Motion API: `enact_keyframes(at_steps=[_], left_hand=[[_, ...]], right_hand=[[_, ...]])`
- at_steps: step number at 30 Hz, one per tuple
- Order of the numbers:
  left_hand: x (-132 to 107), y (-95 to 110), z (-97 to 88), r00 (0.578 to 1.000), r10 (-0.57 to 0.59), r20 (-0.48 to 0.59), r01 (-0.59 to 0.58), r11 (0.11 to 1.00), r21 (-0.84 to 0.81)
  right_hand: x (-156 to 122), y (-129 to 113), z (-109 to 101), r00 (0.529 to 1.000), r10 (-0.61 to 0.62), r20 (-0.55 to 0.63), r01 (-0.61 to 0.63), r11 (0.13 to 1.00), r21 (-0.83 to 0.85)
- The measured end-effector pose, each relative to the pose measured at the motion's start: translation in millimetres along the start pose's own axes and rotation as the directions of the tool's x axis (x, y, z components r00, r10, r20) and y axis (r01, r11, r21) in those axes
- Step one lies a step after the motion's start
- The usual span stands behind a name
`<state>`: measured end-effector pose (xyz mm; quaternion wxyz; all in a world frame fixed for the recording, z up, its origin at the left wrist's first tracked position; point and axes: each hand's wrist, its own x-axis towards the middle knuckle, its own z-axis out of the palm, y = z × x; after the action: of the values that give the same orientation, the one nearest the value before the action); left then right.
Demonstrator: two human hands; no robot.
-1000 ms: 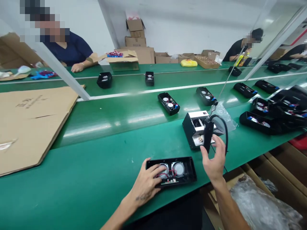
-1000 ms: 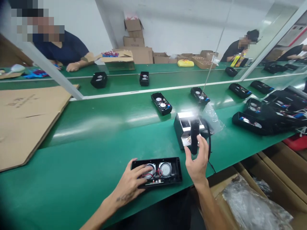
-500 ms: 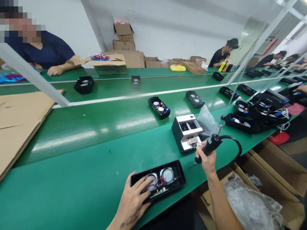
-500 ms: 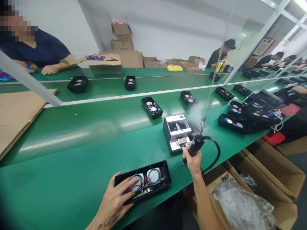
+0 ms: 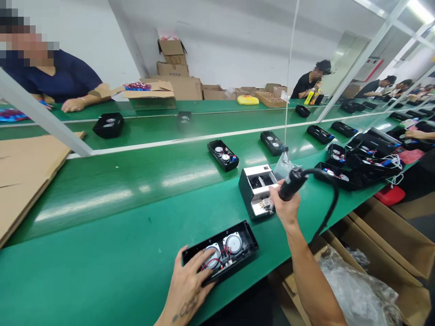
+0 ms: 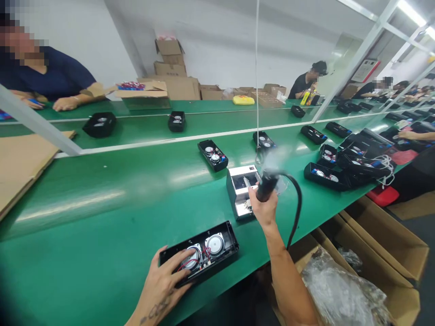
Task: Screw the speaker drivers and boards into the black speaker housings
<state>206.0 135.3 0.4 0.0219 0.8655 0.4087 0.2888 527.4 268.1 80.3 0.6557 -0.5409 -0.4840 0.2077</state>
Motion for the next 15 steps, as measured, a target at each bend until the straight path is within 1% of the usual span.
enact_keyframes(at_steps=[2,4,6,9,10,12,15], left_hand=[[-0.9,2.7,3.2,0.999,-0.029,-0.027,0.028,0.999,-0.018],[-2.7,4.6,6.8,0.997,-0.052,-0.052,0.051,0.998,-0.022],[-4.4,5.4,9.2,0.997,-0.067,-0.044,0.066,0.998,-0.016],[-5.4,5.5,8.4,0.997,-0.072,0.019,0.072,0.997,-0.005],[-5.2,5.5,7.1,0.997,-0.071,0.034,0.071,0.997,-0.004],[-4.4,5.9,3.7,0.997,-0.063,0.046,0.063,0.998,-0.002],[-3.0,7.9,-0.9,0.996,-0.042,0.078,0.042,0.999,0.008]], right_hand=[[-7.3,-3.0,-4.3,0.994,0.058,0.097,-0.057,0.998,-0.006],[-21.1,-11.6,-9.3,0.978,0.109,0.176,-0.115,0.993,0.024],[-40.1,-24.2,-13.3,0.974,0.117,0.191,-0.146,0.979,0.144],[-72.2,-43.9,-14.7,0.986,0.065,0.152,-0.122,0.908,0.4],[-82.6,-49.1,-13.7,0.988,0.039,0.151,-0.105,0.884,0.456],[-101.4,-56.2,-9.6,0.983,-0.012,0.184,-0.086,0.852,0.516],[-122.1,-58.6,-0.4,0.955,-0.055,0.29,-0.103,0.859,0.502]])
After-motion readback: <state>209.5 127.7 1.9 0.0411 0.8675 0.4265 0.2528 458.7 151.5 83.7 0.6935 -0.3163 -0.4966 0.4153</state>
